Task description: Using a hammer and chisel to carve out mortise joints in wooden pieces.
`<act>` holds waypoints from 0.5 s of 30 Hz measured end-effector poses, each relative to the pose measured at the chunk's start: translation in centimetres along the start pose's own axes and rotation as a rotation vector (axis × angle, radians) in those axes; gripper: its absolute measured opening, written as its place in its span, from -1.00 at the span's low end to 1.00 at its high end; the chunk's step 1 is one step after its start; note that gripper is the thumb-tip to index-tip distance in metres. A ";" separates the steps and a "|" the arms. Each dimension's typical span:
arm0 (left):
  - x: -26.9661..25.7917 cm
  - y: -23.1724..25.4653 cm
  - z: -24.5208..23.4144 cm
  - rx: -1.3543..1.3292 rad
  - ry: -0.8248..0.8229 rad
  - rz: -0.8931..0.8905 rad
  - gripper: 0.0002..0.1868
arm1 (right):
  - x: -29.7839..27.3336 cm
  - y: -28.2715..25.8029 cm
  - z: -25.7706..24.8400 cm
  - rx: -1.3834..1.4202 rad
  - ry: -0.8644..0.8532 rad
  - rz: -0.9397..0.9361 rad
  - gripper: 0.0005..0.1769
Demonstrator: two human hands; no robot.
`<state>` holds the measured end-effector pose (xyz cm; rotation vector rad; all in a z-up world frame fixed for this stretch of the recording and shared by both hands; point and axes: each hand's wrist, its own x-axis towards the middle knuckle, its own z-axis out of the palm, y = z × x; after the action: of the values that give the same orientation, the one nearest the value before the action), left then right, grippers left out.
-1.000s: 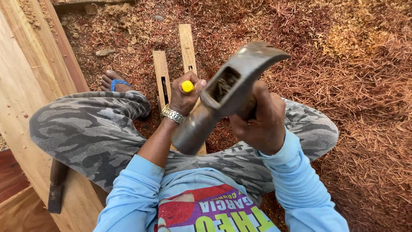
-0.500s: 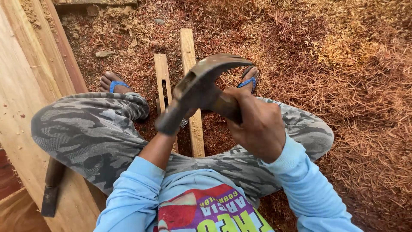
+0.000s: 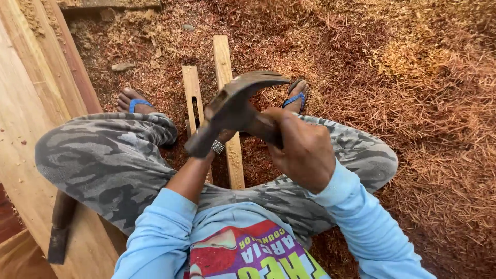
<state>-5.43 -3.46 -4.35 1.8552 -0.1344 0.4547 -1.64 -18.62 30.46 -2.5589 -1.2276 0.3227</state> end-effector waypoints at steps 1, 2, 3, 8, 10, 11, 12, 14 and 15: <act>0.7 0.6 -0.6 -0.063 0.030 -0.125 -0.82 | -0.3 0.0 0.2 0.141 0.179 -0.079 -0.42; 1.7 1.2 -1.2 -0.126 0.057 -0.247 -0.80 | -0.5 0.1 0.2 0.281 0.363 -0.160 -0.36; 2.1 2.9 -1.8 -0.125 0.057 -0.247 -0.80 | -0.6 1.1 2.1 0.281 0.363 -0.160 -0.36; 5.0 7.8 -3.2 0.045 -0.062 -0.540 -0.77 | 0.4 4.0 6.8 0.072 -0.020 0.007 -0.41; 3.7 6.3 -2.7 -0.014 -0.011 -0.456 -0.78 | 0.5 3.2 5.5 0.033 -0.093 0.064 -0.43; 3.4 5.2 -2.3 -0.075 0.045 -0.374 -0.75 | 0.8 3.1 4.8 -0.008 -0.172 0.116 -0.46; 2.8 5.4 -2.2 -0.080 0.030 -0.390 -0.75 | 0.2 2.2 3.8 0.003 -0.185 0.131 -0.46; 2.1 5.3 -2.2 -0.067 0.000 -0.357 -0.70 | -0.4 0.7 1.8 0.151 0.119 0.015 -0.47; 2.0 5.2 -2.3 -0.066 0.000 -0.365 -0.70 | -1.1 1.5 3.0 0.156 0.113 0.014 -0.47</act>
<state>-5.77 -2.74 1.69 1.7660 0.1859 0.1942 -2.20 -19.91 27.23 -2.4187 -1.0994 0.2622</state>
